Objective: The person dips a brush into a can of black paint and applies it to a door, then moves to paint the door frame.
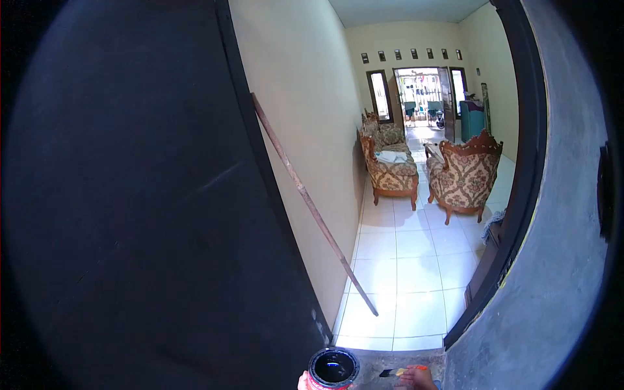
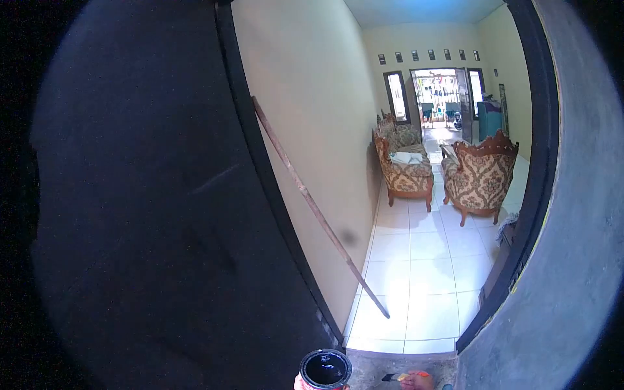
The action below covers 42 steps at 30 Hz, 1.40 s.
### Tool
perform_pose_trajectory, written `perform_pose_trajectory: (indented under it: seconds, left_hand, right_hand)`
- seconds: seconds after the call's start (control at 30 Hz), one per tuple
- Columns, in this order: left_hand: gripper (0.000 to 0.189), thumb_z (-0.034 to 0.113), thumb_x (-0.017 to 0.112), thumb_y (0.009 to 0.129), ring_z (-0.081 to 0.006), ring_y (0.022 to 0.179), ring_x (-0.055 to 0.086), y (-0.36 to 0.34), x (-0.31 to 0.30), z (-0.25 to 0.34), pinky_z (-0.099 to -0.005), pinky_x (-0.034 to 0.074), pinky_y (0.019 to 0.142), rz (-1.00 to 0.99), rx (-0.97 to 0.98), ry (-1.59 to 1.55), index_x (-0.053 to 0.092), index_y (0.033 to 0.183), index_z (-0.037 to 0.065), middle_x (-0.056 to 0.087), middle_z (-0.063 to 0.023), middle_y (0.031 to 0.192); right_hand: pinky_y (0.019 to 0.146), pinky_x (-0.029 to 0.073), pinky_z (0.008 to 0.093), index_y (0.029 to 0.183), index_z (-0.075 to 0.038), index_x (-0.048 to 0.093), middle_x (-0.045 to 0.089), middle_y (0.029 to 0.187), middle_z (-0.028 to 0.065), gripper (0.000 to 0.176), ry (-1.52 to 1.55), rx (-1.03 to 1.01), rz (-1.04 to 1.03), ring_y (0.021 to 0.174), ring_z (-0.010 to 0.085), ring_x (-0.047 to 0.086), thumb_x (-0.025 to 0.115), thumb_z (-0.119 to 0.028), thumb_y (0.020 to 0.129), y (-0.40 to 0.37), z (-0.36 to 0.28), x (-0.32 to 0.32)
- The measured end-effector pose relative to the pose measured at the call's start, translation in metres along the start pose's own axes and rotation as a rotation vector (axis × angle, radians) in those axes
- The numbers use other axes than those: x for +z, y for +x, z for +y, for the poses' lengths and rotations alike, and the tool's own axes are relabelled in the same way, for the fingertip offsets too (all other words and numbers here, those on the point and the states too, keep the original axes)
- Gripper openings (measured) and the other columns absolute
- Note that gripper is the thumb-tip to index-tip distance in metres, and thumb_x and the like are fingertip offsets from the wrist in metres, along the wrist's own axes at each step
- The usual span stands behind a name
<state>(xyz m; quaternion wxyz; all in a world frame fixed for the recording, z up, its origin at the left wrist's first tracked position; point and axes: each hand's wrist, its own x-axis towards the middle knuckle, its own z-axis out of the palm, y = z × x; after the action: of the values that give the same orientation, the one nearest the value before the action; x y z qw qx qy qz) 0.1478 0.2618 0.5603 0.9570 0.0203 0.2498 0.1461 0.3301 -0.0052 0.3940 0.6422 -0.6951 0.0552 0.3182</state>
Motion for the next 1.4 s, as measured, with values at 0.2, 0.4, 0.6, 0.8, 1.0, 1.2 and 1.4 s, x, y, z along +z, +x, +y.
perform_pose_trajectory:
  seconds: [0.2, 0.4, 0.6, 0.8, 1.0, 1.2, 1.4]
  left_hand:
    - [0.056, 0.052, 0.038, 0.103, -0.0369, 0.119, 0.060, -0.011, -0.045, 0.010, -0.0552, 0.051, 0.098, -0.339, 0.075, 0.097, 0.054, 0.138, 0.011, 0.062, -0.0153, 0.132]
    - [0.061, 0.056, 0.039, 0.100, -0.0395, 0.115, 0.060, 0.005, 0.003, 0.000, -0.0568, 0.053, 0.094, 0.041, 0.099, 0.039, 0.052, 0.140, 0.011, 0.061, -0.0179, 0.132]
    - [0.065, 0.057, 0.037, 0.099, -0.0430, 0.103, 0.064, 0.080, 0.025, -0.023, -0.0571, 0.057, 0.083, -0.165, 0.191, 0.168, 0.054, 0.139, 0.009, 0.062, -0.0229, 0.126]
    - [0.069, 0.058, 0.035, 0.097, -0.0465, 0.090, 0.067, 0.135, 0.054, -0.051, -0.0575, 0.060, 0.073, -0.343, 0.241, 0.329, 0.055, 0.138, 0.006, 0.064, -0.0279, 0.120]
    - [0.085, 0.067, 0.033, 0.087, -0.0517, 0.121, 0.054, 0.175, 0.098, -0.079, -0.0615, 0.053, 0.087, -0.609, 0.033, -0.126, 0.045, 0.148, 0.009, 0.054, -0.0230, 0.140]
    - [0.055, 0.043, 0.037, 0.096, -0.0342, 0.062, 0.061, 0.187, 0.107, -0.090, -0.0452, 0.056, 0.054, -0.055, 0.224, 0.404, 0.059, 0.129, 0.005, 0.067, -0.0196, 0.108]
    - [0.053, 0.040, 0.037, 0.096, -0.0355, 0.066, 0.060, 0.194, 0.146, -0.093, -0.0480, 0.054, 0.059, -0.081, 0.139, 0.316, 0.060, 0.125, 0.002, 0.067, -0.0206, 0.104]
  right_hand:
    - [0.058, 0.057, 0.0347, 0.105, 0.000, 0.067, 0.070, 0.089, 0.0125, 0.019, 0.570, 0.227, -0.125, 0.070, 0.0219, 0.066, 0.055, -0.005, 0.092, 0.021, 0.019, -0.005]
    - [0.061, 0.062, 0.0397, 0.113, 0.001, 0.053, 0.067, 0.092, 0.0203, 0.032, 0.367, -0.099, 0.100, 0.074, 0.0278, 0.069, 0.061, 0.005, 0.082, 0.122, 0.047, -0.009]
    - [0.065, 0.063, 0.0402, 0.111, 0.001, 0.053, 0.066, 0.095, 0.0199, 0.030, 0.397, -0.137, -0.053, 0.072, 0.0261, 0.069, 0.059, 0.004, 0.082, 0.183, -0.019, -0.011]
    - [0.068, 0.063, 0.0415, 0.114, 0.002, 0.053, 0.064, 0.099, 0.0219, 0.031, 0.407, -0.063, -0.014, 0.083, 0.0293, 0.069, 0.058, 0.002, 0.083, 0.194, -0.139, -0.028]
    - [0.070, 0.063, 0.0415, 0.120, 0.001, 0.053, 0.065, 0.103, 0.0224, 0.034, 0.401, -0.039, -0.034, 0.089, 0.0311, 0.070, 0.058, 0.001, 0.086, 0.248, -0.153, -0.075]
    - [0.079, 0.063, 0.0470, 0.119, 0.000, 0.055, 0.067, 0.105, 0.0238, 0.025, 0.423, -0.031, -0.056, 0.096, 0.0350, 0.071, 0.061, -0.007, 0.095, 0.239, -0.169, -0.069]
    - [0.078, 0.064, 0.0420, 0.115, 0.001, 0.062, 0.070, 0.105, 0.0191, 0.023, 0.431, -0.043, 0.040, 0.091, 0.0294, 0.073, 0.063, 0.002, 0.092, 0.194, -0.175, -0.090]
